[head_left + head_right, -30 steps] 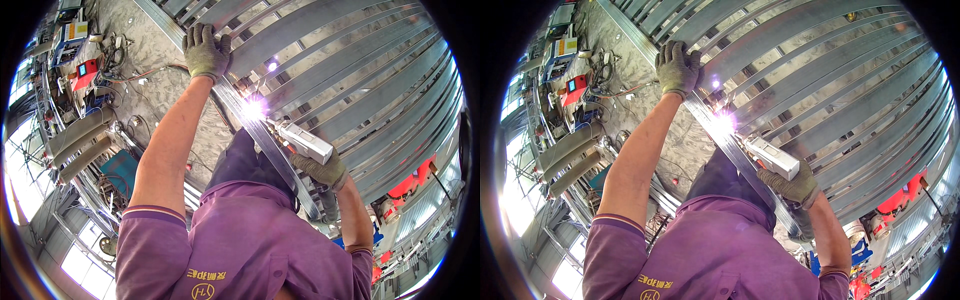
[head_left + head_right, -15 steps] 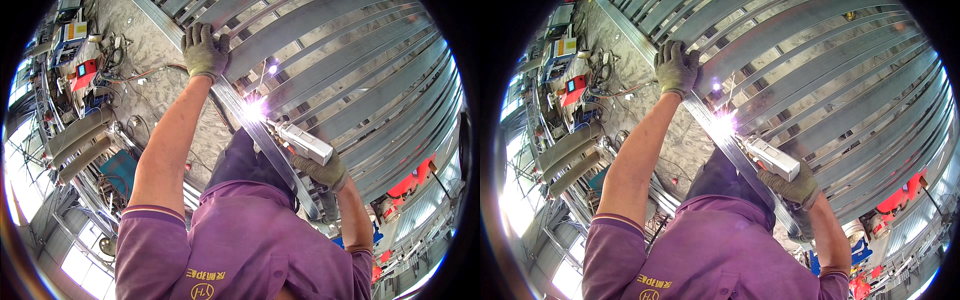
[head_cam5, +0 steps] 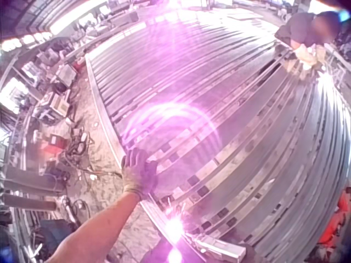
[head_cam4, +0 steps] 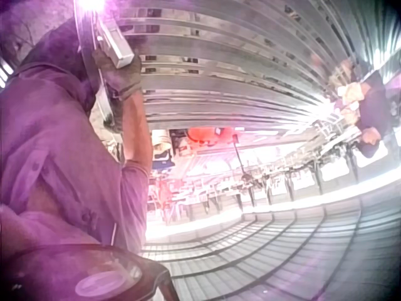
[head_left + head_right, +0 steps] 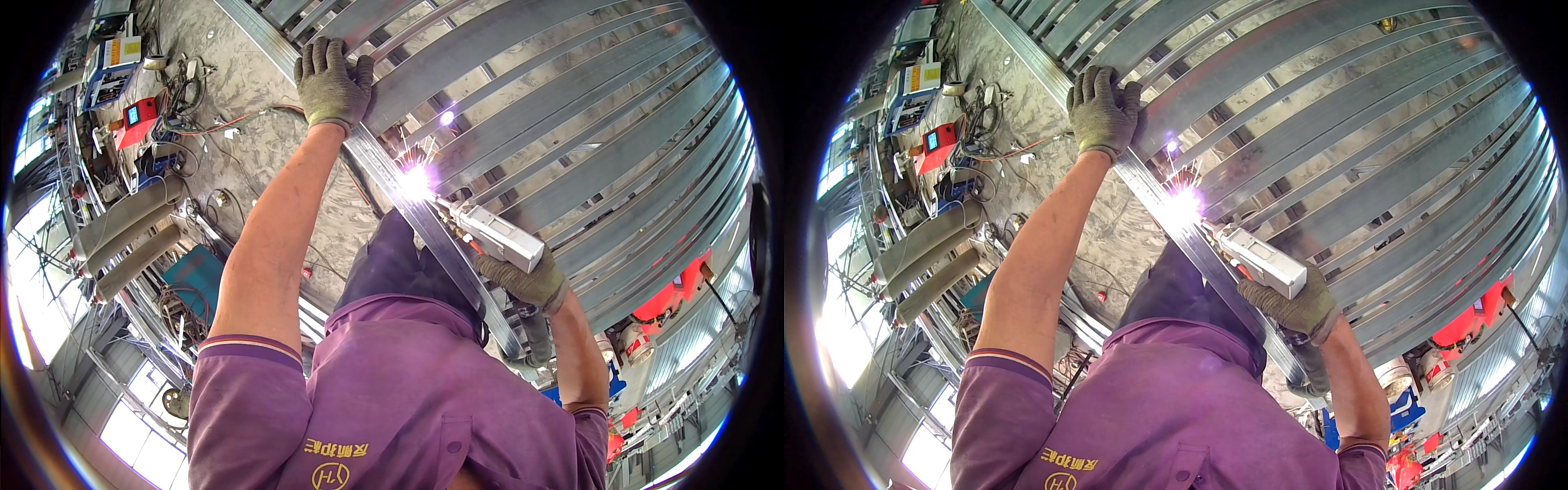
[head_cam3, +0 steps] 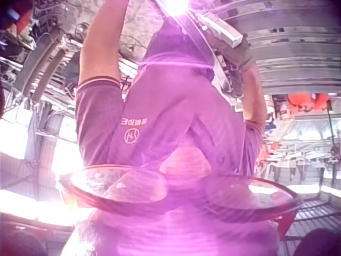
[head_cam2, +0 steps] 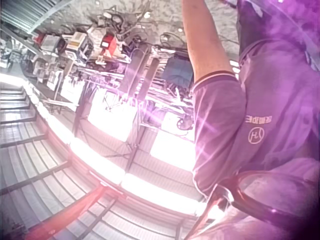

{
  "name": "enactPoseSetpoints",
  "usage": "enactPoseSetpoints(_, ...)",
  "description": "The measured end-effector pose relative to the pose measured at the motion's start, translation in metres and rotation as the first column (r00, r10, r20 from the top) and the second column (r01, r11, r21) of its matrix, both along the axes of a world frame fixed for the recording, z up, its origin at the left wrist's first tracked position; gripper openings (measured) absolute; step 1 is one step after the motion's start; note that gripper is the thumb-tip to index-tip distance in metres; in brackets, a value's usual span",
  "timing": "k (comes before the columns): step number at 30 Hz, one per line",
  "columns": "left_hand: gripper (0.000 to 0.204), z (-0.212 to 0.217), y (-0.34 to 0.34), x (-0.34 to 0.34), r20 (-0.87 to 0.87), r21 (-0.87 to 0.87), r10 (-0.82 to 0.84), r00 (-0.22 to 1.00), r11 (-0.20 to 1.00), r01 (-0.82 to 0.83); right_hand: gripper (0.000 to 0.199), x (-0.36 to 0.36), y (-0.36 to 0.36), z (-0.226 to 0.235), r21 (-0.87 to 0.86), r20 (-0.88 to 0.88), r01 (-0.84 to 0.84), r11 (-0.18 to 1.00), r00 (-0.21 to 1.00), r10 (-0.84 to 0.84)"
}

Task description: The person welds a long metal frame using a handheld welding torch. The person holds the frame steady with one hand while moving the torch along the seam with the other, creating sparks and a bright arc. The person pauses briefly to reposition the torch and continues welding along the length of the frame.

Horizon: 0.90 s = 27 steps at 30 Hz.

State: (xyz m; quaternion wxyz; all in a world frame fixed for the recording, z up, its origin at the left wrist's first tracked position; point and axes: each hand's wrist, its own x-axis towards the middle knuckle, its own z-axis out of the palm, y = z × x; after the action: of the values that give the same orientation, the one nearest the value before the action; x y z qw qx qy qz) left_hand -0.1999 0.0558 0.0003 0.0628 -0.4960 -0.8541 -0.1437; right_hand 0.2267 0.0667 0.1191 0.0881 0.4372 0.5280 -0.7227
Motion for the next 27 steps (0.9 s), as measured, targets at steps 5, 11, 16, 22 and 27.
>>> enactPoseSetpoints(5, 0.055, 0.001, 0.000, 0.002, -0.001, 0.005, 0.003, 1.000, 1.000, -0.003, 0.058, 0.008, -0.003, -0.009, 0.039, -0.031, -0.025, 0.999, 0.999, 0.026)
enactPoseSetpoints(11, 0.055, -0.001, -0.001, 0.003, -0.002, 0.006, 0.005, 1.000, 1.000, -0.005, 0.058, 0.010, -0.003, -0.005, 0.009, -0.002, -0.031, 0.999, 1.000, 0.031)
enactPoseSetpoints(16, 0.050, -0.007, -0.003, -0.002, -0.016, 0.042, 0.000, 1.000, 0.999, 0.001, 0.054, 0.010, -0.012, -0.011, -0.001, -0.042, -0.031, 1.000, 0.999, 0.030)
enactPoseSetpoints(22, 0.046, 0.025, -0.014, 0.015, 0.078, -0.079, 0.083, 0.994, 0.994, -0.076, 0.051, 0.024, -0.020, -0.009, 0.161, -0.114, -0.234, 0.959, 0.961, 0.254)
enactPoseSetpoints(27, 0.053, -0.011, -0.008, 0.009, -0.079, 0.080, -0.057, 0.995, 0.995, 0.063, 0.056, 0.031, -0.013, -0.010, 0.088, -0.018, -0.197, 0.976, 0.980, 0.199)
